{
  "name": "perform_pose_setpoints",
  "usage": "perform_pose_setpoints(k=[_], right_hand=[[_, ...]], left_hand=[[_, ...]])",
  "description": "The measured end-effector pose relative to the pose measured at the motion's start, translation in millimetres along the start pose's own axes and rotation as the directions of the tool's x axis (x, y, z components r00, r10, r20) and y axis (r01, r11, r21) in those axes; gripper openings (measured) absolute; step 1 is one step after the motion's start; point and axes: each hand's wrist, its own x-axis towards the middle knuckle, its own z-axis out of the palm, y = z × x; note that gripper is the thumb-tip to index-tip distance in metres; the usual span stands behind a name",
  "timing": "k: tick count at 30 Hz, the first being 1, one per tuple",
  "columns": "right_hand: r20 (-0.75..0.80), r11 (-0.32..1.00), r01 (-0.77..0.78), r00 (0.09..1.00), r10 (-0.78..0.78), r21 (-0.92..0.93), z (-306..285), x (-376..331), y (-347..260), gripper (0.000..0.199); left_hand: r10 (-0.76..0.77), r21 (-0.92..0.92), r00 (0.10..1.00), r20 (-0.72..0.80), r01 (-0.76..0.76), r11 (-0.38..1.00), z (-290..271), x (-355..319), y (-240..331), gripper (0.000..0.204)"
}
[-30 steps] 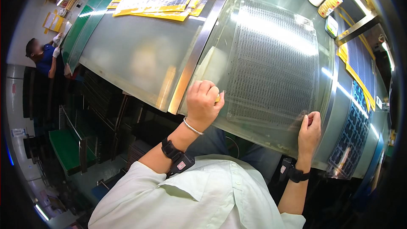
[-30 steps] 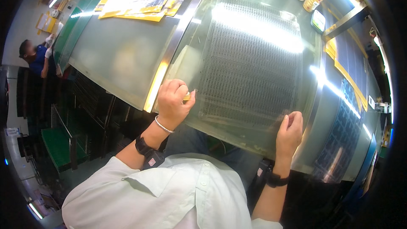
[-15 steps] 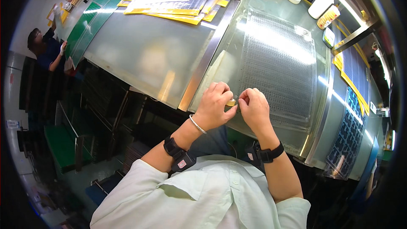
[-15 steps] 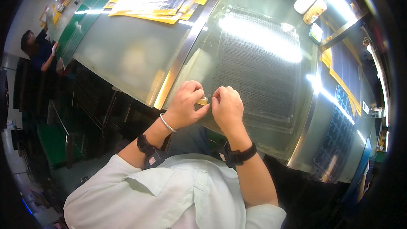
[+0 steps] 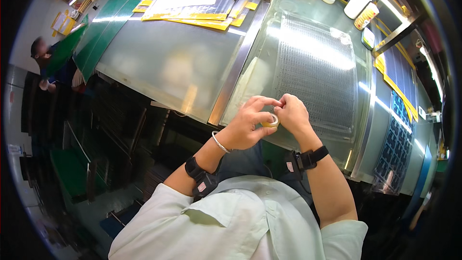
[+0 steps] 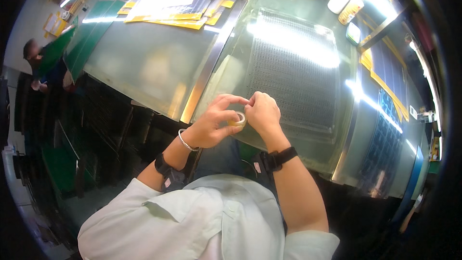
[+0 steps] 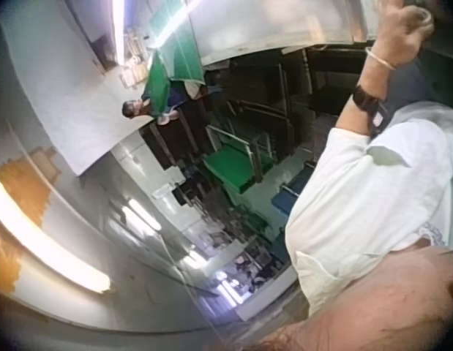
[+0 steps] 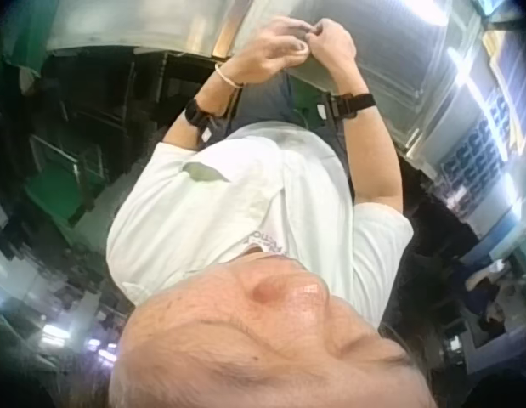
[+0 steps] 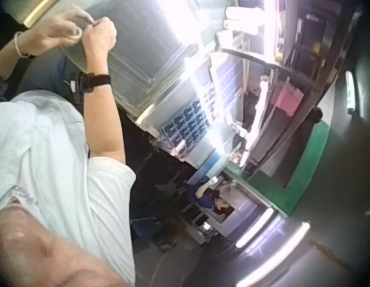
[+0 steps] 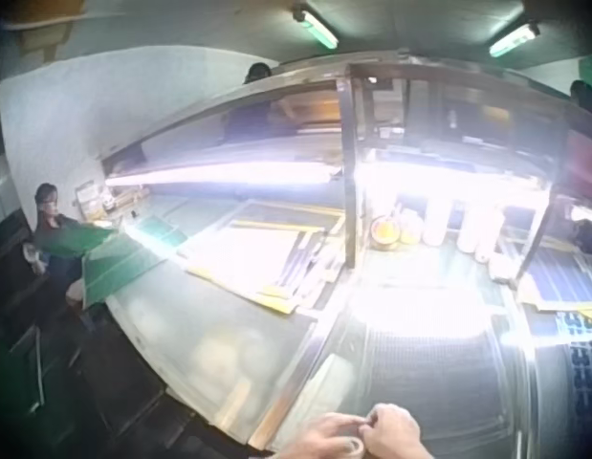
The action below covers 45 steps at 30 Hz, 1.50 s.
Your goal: Inspecting thin sheets, applying markers or tape, and sorting them into storage racks.
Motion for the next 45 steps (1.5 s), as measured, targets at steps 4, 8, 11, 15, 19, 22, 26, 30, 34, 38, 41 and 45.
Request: perform_pose_setpoints(k=[4,8,11,15,19,22,26,30,34,38,41,45], right_hand=[[0.047,0.992,0.048,0.997,-0.054,0.121,-1,-2,10,0.011],[0.101,0.792,0.009,0.991,-0.09,0.611,-14,-21,22,0.017],[0.272,0.535,-0.175,0.956,-0.108,0.827,-36,-46,10,0.025],[0.38,0.369,-0.307,0.914,-0.141,0.877,-44,-54,15,0.029],[0.375,0.426,-0.287,0.917,-0.136,0.858,-47,-58,27,0.019],[0.259,0.451,-0.209,0.965,-0.051,0.868,-45,-66,36,0.013],[-0.275,0.82,0.114,0.96,0.055,0.561,-40,-80,49,0.009],[-0.632,0.975,0.026,0.765,0.122,0.22,-67,-81,131,0.011],[-0.608,0.981,-0.091,0.774,0.176,0.169,-80,-82,162,0.013],[-0.607,0.992,-0.117,0.785,0.124,0.052,-78,-79,166,0.014],[-0.605,0.994,-0.112,0.792,0.08,-0.015,-77,-78,165,0.014],[-0.591,0.992,-0.116,0.804,0.072,-0.037,-75,-77,164,0.012]], left_hand=[[-0.17,-0.313,0.983,-0.063,0.142,0.939,-11,-15,-11,0.007],[-0.355,-0.776,0.916,0.186,0.359,0.519,-18,-27,2,0.013],[-0.266,-0.812,0.933,0.242,0.344,0.47,-11,-24,5,0.015],[-0.225,-0.81,0.934,0.277,0.353,0.469,0,-18,5,0.015],[-0.237,-0.753,0.905,0.353,0.425,0.502,4,-8,11,0.015],[-0.253,-0.626,0.904,0.345,0.422,0.655,9,-2,13,0.014],[-0.195,-0.139,0.98,0.028,0.197,0.97,22,5,10,0.017],[-0.167,0.226,0.966,-0.197,0.211,0.951,8,6,-9,0.021],[-0.232,0.285,0.934,-0.27,0.308,0.908,18,11,-4,0.031],[-0.221,0.329,0.923,-0.315,0.324,0.887,27,14,-3,0.035],[-0.207,0.354,0.933,-0.294,0.307,0.883,28,14,-6,0.033],[-0.221,0.368,0.93,-0.294,0.324,0.872,27,16,-5,0.032]])
